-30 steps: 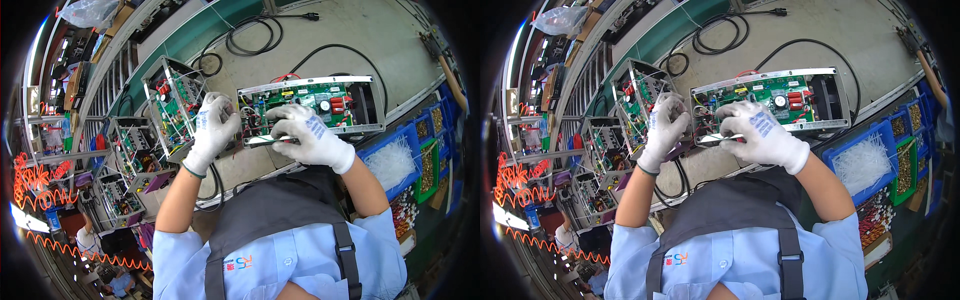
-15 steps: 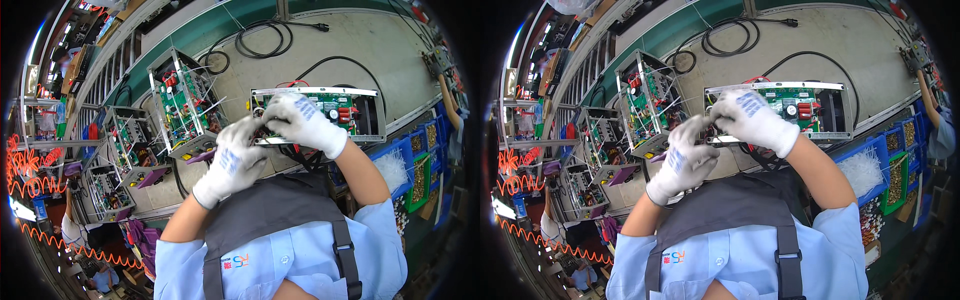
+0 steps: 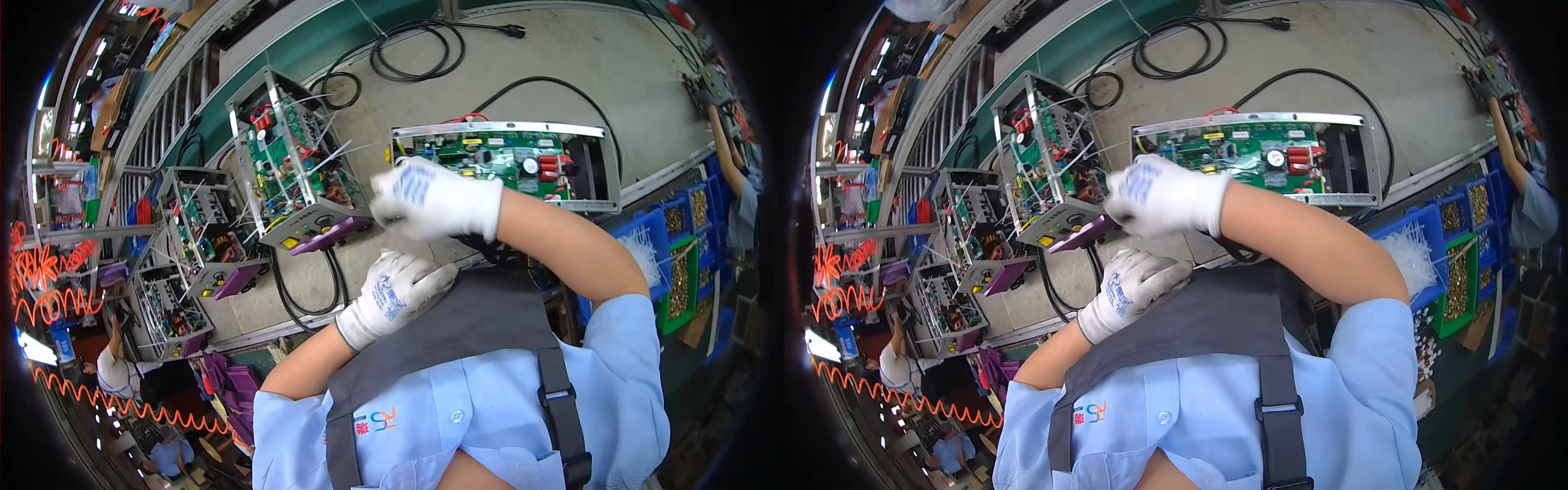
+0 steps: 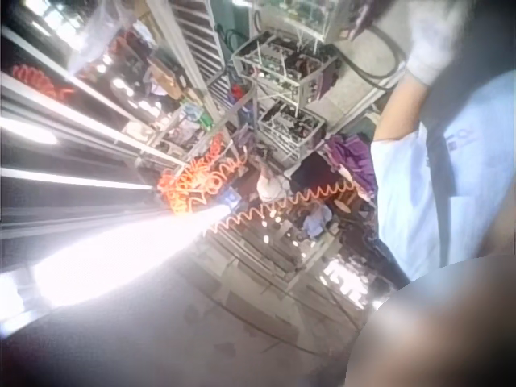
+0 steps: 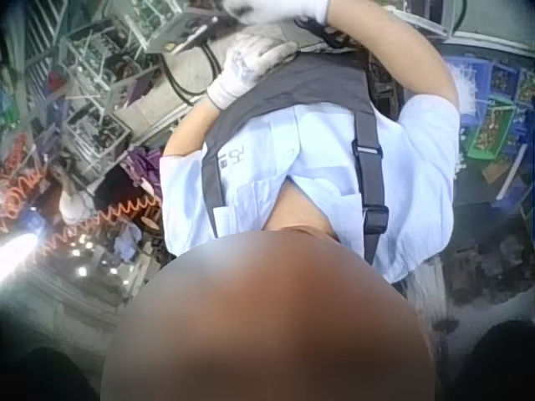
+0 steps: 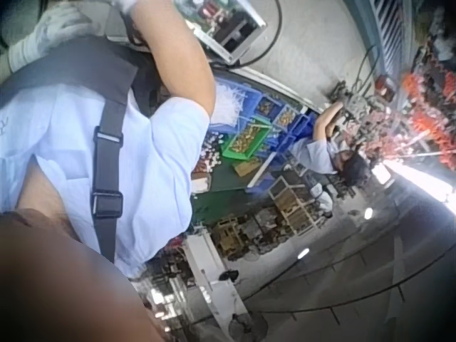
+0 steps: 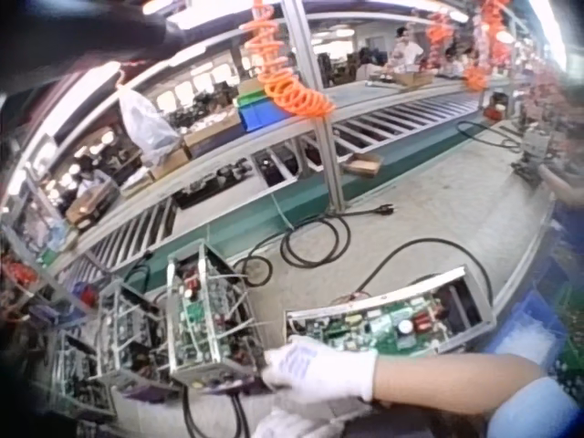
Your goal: The person assembles an electronic device by connecting wires to a circuit board and securing them with zip ties. They use a soldering iron to solder connections, organize cables with zip ties, and place the finished unit on a conveyor belt.
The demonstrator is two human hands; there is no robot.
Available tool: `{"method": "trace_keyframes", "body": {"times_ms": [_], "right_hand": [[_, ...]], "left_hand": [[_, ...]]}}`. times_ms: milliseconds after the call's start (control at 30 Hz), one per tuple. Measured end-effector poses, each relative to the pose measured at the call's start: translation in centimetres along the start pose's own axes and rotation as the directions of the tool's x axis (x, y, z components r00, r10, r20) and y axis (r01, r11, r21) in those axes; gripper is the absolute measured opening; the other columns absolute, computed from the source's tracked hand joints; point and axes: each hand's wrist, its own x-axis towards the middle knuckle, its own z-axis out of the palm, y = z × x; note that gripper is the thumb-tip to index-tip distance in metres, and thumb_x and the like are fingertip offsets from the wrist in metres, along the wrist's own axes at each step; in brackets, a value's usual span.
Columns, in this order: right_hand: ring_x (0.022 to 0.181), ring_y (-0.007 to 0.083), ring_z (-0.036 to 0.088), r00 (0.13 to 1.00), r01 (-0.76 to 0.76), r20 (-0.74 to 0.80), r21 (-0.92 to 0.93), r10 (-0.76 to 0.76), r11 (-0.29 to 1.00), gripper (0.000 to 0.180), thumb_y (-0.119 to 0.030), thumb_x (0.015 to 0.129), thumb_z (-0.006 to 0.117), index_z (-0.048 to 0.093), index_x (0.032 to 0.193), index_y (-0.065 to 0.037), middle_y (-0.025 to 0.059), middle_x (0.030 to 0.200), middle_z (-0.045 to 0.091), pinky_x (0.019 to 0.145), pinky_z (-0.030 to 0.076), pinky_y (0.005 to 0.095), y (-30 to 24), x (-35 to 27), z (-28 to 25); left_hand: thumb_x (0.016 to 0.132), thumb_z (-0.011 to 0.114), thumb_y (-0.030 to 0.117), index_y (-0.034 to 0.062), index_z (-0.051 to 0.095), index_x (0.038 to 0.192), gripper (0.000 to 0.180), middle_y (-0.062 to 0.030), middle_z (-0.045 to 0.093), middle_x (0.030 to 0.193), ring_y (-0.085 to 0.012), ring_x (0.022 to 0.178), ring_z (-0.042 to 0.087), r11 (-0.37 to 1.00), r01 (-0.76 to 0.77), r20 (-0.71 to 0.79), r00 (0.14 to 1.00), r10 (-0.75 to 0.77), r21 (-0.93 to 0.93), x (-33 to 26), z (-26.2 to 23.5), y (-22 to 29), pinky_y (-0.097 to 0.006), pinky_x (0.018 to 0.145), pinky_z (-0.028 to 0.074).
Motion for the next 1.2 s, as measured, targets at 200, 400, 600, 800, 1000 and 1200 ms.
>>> {"method": "trace_keyframes", "body": {"times_ms": [200,400,600,800,1000,1200], "right_hand": [[0.084,0.0120,0.060,0.836,-0.090,-0.304,0.746,0.457,0.660,0.021,-0.023,0.096,0.059,0.059,0.101,-0.002,0.0029,0.093,0.063,0.073,0.049,0.0260,3.8,-2.6,-2.0],[0.084,0.0098,0.060,0.795,-0.034,-0.217,0.916,0.566,0.400,0.019,-0.018,0.095,0.057,0.054,0.108,-0.003,0.0061,0.098,0.063,0.072,0.050,0.0242,2.0,-6.6,-2.9],[0.092,0.0091,0.056,0.786,-0.092,-0.322,0.783,0.528,0.615,0.029,-0.003,0.088,0.060,0.057,0.117,-0.001,0.0035,0.100,0.060,0.080,0.048,0.0246,-0.3,-7.0,-1.7],[0.092,0.0107,0.058,0.764,-0.130,-0.306,0.789,0.568,0.600,0.031,-0.001,0.086,0.059,0.060,0.117,0.001,0.0052,0.100,0.061,0.085,0.048,0.0269,-0.5,-8.6,-1.0],[0.091,0.0117,0.058,0.742,-0.039,-0.429,0.740,0.515,0.672,0.032,-0.002,0.087,0.063,0.058,0.119,0.002,0.0058,0.099,0.062,0.081,0.049,0.0277,-1.9,-7.7,0.2],[0.072,0.0068,0.052,0.715,-0.175,-0.243,0.846,0.656,0.504,0.013,-0.013,0.094,0.060,0.060,0.096,0.000,0.0012,0.079,0.058,0.067,0.045,0.0244,-1.5,-6.7,-0.1]], "left_hand": [[0.072,0.071,0.009,0.0161,0.066,0.106,0.035,-0.0070,0.065,0.102,-0.0234,0.075,0.064,0.964,0.085,-0.066,0.995,-0.071,0.251,3.7,0.5,-1.1,-0.037,0.061,0.047],[0.078,0.070,0.005,0.0078,0.067,0.098,0.021,-0.0097,0.068,0.090,-0.0292,0.080,0.067,0.918,0.214,-0.268,0.912,-0.310,-0.334,5.5,-0.3,-3.4,-0.036,0.070,0.054],[0.075,0.071,0.010,0.0096,0.066,0.103,0.029,-0.0071,0.065,0.100,-0.0276,0.087,0.064,0.977,0.159,-0.114,0.978,-0.176,-0.145,5.6,-1.7,-3.0,-0.038,0.075,0.050],[0.074,0.074,0.012,0.0098,0.066,0.098,0.025,-0.0044,0.066,0.092,-0.0227,0.077,0.064,0.995,0.073,-0.010,0.997,-0.073,0.062,5.6,-0.5,-4.1,-0.036,0.064,0.049],[0.089,0.062,0.006,-0.0002,0.066,0.094,0.010,-0.0065,0.063,0.076,-0.0091,0.064,0.059,0.790,0.448,-0.074,0.850,-0.521,-0.419,5.2,-1.4,-4.6,-0.025,0.057,0.048],[0.085,0.064,0.001,-0.0006,0.067,0.101,0.017,-0.0066,0.062,0.079,-0.0102,0.061,0.058,0.671,0.540,-0.026,0.769,-0.638,-0.508,6.1,-1.9,-3.7,-0.026,0.055,0.047]]}}
